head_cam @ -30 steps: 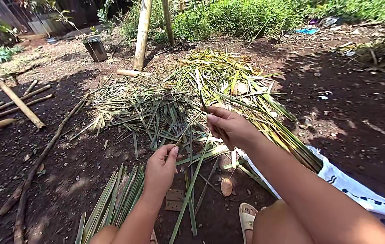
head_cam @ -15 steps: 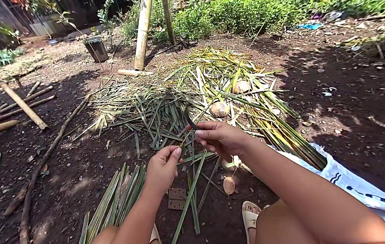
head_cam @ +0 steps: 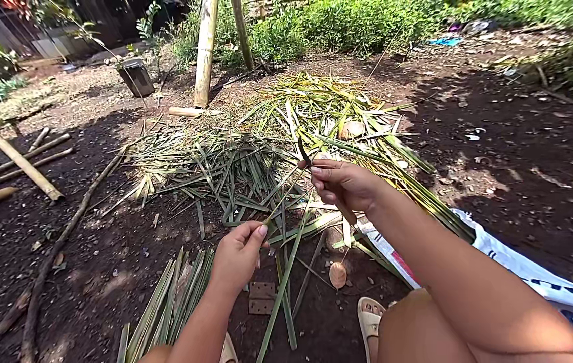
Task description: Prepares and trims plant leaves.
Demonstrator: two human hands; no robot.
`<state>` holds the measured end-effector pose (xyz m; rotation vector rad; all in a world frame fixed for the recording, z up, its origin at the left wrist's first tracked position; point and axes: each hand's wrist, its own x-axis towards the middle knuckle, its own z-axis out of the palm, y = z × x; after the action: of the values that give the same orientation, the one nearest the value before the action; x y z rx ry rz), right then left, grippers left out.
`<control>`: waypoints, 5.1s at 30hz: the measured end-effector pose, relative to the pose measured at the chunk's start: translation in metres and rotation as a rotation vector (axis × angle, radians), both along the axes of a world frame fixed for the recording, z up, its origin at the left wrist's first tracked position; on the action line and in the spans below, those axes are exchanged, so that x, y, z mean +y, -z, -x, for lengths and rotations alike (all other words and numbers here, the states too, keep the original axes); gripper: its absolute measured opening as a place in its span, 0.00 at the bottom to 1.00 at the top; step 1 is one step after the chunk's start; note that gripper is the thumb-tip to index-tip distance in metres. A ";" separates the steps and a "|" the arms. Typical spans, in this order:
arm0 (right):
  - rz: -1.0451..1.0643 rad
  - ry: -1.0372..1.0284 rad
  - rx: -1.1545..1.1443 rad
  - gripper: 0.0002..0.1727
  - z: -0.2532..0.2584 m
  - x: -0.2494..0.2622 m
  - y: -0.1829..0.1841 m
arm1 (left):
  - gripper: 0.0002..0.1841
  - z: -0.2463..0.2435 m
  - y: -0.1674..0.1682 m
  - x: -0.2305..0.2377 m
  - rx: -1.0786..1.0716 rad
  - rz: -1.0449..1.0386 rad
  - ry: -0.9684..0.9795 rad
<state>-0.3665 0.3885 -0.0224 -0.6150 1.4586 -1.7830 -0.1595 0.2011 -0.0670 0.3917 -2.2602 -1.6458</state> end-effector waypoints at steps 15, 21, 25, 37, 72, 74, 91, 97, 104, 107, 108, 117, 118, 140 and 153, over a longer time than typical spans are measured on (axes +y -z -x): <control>0.056 0.198 -0.025 0.17 0.030 0.025 -0.002 | 0.11 -0.012 -0.015 -0.052 -0.210 0.147 0.081; 0.116 0.265 -0.041 0.15 0.047 0.042 -0.001 | 0.11 -0.035 -0.027 -0.093 -0.281 0.262 0.028; 0.162 0.262 -0.030 0.16 0.051 0.050 0.002 | 0.11 -0.057 -0.028 -0.118 -0.287 0.314 -0.012; 0.204 0.448 -0.082 0.14 0.081 0.074 0.017 | 0.09 -0.120 -0.003 -0.198 -0.353 0.214 -0.135; -0.149 -0.331 0.151 0.22 -0.082 -0.057 0.039 | 0.22 -0.008 -0.003 0.001 -0.285 0.440 -0.152; -0.147 -0.299 0.109 0.20 -0.081 -0.057 0.040 | 0.21 -0.009 -0.001 0.004 -0.267 0.495 -0.168; -0.064 0.101 -0.040 0.18 -0.022 -0.023 0.011 | 0.18 -0.030 -0.003 -0.049 -0.317 0.439 0.003; 0.024 0.235 -0.097 0.17 0.013 0.002 0.008 | 0.15 -0.055 -0.008 -0.101 -0.320 0.500 -0.001; 0.163 0.392 -0.198 0.13 0.050 0.026 0.022 | 0.16 -0.103 0.005 -0.175 -0.389 0.503 -0.088; 0.215 0.432 -0.226 0.15 0.065 0.038 0.023 | 0.16 -0.127 0.016 -0.204 -0.381 0.435 -0.110; 0.224 0.440 -0.237 0.16 0.070 0.041 0.022 | 0.16 -0.134 0.019 -0.214 -0.367 0.411 -0.113; 0.355 0.614 -0.254 0.18 0.103 0.071 0.024 | 0.14 -0.198 0.022 -0.267 -0.314 0.204 -0.421; 0.362 0.656 -0.244 0.17 0.107 0.076 0.026 | 0.13 -0.203 0.027 -0.273 -0.293 0.166 -0.506; -0.218 -0.046 0.007 0.08 -0.040 -0.077 0.055 | 0.09 0.048 0.011 -0.016 0.037 -0.576 -0.259; -0.531 0.220 0.232 0.18 -0.006 -0.058 0.055 | 0.06 0.027 0.006 -0.034 0.226 -0.143 -0.260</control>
<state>-0.3608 0.3302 -0.0772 -0.4021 2.1272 -1.4137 -0.1864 0.1670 -0.0734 0.4849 -1.8502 -1.6298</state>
